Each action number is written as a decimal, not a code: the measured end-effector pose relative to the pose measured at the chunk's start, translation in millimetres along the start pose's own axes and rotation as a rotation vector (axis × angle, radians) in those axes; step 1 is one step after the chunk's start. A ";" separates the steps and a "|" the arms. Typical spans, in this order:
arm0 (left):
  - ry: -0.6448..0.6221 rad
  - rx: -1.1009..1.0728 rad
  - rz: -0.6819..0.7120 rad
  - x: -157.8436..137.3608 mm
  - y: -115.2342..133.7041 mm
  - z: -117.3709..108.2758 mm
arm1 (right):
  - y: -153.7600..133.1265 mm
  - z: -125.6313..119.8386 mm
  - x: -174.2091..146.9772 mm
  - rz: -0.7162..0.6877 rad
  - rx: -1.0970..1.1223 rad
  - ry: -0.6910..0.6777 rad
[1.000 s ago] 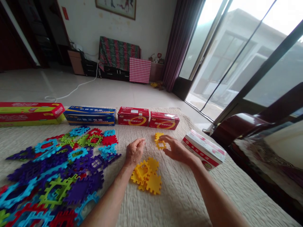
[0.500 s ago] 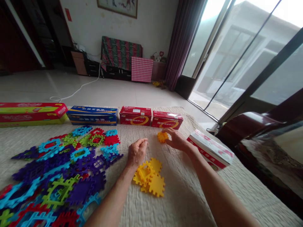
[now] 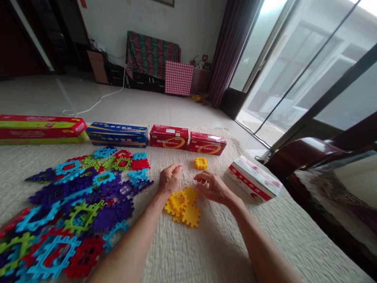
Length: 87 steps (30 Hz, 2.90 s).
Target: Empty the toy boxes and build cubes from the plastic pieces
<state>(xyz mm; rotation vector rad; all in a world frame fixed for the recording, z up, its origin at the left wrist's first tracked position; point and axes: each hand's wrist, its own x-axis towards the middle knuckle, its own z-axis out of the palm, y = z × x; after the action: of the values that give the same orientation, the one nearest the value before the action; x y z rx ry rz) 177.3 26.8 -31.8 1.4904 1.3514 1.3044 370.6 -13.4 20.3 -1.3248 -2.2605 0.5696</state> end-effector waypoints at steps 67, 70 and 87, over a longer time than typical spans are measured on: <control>-0.022 0.072 0.046 -5.4 3.3 0.5 | 51.8 -7.5 33.7 -0.098 -0.088 0.384; -0.020 0.079 0.050 -4.9 1.4 1.2 | 64.5 -7.5 41.9 -0.102 -0.097 0.341; -0.025 0.100 0.040 -5.1 2.2 0.8 | 57.6 36.0 51.1 0.058 -0.131 0.579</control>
<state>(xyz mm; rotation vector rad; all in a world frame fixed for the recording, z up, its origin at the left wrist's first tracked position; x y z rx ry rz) 178.9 21.5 -31.0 1.6038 1.3952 1.2552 367.9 53.5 -32.1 -1.3991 -1.8066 0.0353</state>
